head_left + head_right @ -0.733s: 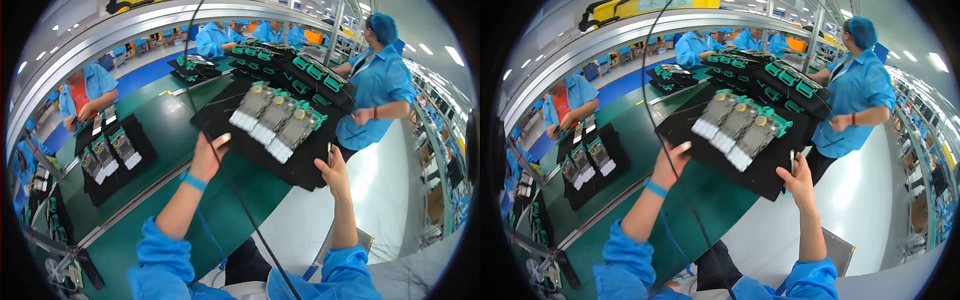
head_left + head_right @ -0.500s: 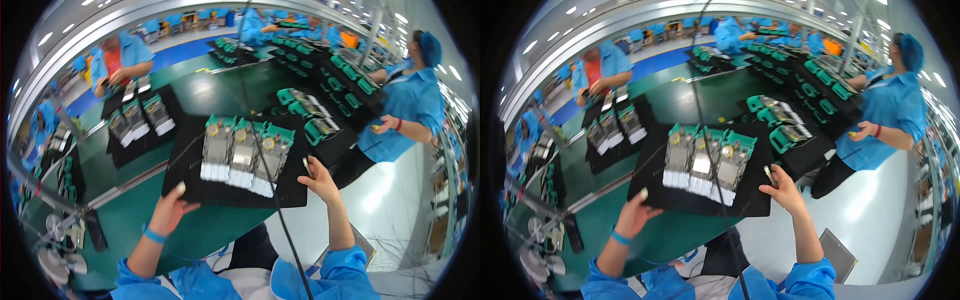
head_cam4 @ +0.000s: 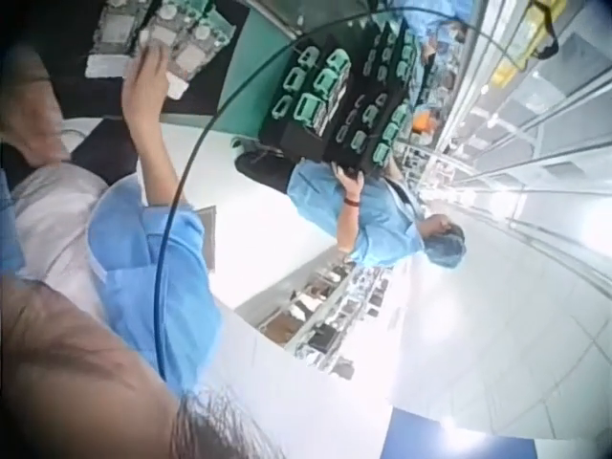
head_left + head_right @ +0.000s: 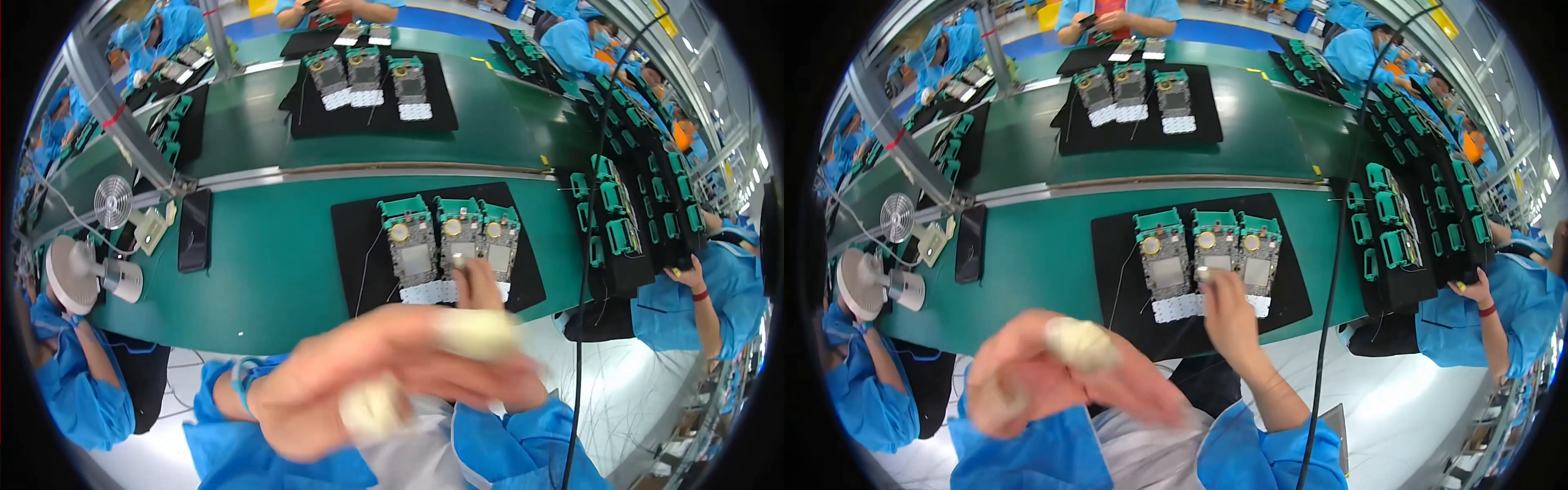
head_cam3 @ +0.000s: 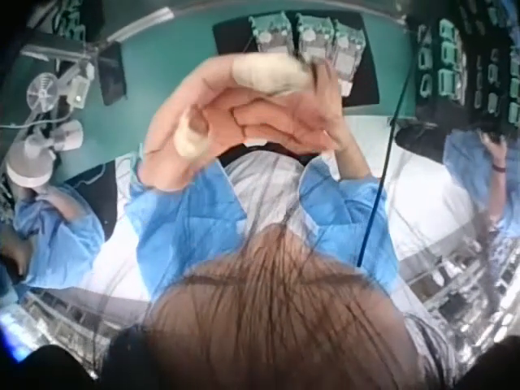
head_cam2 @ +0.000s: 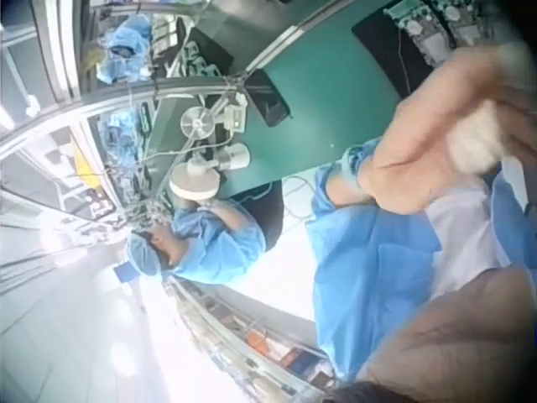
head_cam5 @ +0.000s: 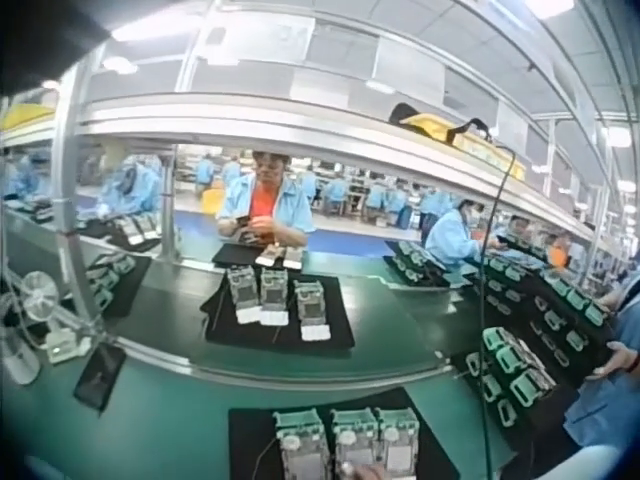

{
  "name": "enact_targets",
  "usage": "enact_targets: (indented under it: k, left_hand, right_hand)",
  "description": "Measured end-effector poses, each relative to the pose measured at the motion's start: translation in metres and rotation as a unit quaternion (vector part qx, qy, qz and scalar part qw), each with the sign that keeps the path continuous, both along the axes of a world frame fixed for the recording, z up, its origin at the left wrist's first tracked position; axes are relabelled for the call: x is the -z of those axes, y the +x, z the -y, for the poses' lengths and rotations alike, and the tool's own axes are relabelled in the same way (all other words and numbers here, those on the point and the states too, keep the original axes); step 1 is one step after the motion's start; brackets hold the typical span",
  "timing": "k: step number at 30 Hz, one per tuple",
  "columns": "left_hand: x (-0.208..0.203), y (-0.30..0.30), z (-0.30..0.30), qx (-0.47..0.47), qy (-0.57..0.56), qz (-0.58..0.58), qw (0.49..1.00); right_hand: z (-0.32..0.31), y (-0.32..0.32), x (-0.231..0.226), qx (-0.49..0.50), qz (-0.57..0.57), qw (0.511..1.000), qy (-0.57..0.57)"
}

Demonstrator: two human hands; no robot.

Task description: The person assembles electronic components onto a circuit board assembly by hand, then attaches a housing and wires.

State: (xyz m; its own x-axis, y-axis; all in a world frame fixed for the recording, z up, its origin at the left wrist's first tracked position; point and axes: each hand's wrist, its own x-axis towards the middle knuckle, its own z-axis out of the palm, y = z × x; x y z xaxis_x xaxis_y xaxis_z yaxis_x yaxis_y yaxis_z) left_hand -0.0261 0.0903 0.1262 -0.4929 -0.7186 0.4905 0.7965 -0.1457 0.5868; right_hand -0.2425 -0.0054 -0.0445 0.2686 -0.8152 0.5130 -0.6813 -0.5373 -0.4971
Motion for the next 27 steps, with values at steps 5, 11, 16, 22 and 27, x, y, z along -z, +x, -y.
enact_targets:
  k: [5, 11, 16, 22, 27]
  left_hand:
    - [-0.108, 0.063, -0.029, 0.188, 0.28, 0.2, 0.92]
    - [-0.024, 0.042, -0.021, -0.08, -0.285, -0.258, 0.92]
    - [0.062, 0.055, -0.042, -0.248, -0.244, -0.265, 0.899]
    - [0.169, 0.034, 0.051, -0.434, 0.133, 0.404, 0.794]
    - [0.156, 0.014, 0.066, -0.564, -0.052, 0.52, 0.64]
  right_hand:
    - [0.009, 0.06, 0.008, -0.019, 0.001, 0.999, -0.03]
    - [0.006, 0.058, 0.003, -0.041, 0.129, 0.982, 0.133]
    - [0.024, 0.067, -0.019, -0.013, 0.066, 0.989, 0.133]
    - [0.034, 0.064, -0.014, -0.028, 0.051, 0.977, 0.204]
    - [0.047, 0.047, -0.021, -0.121, 0.394, 0.72, 0.559]
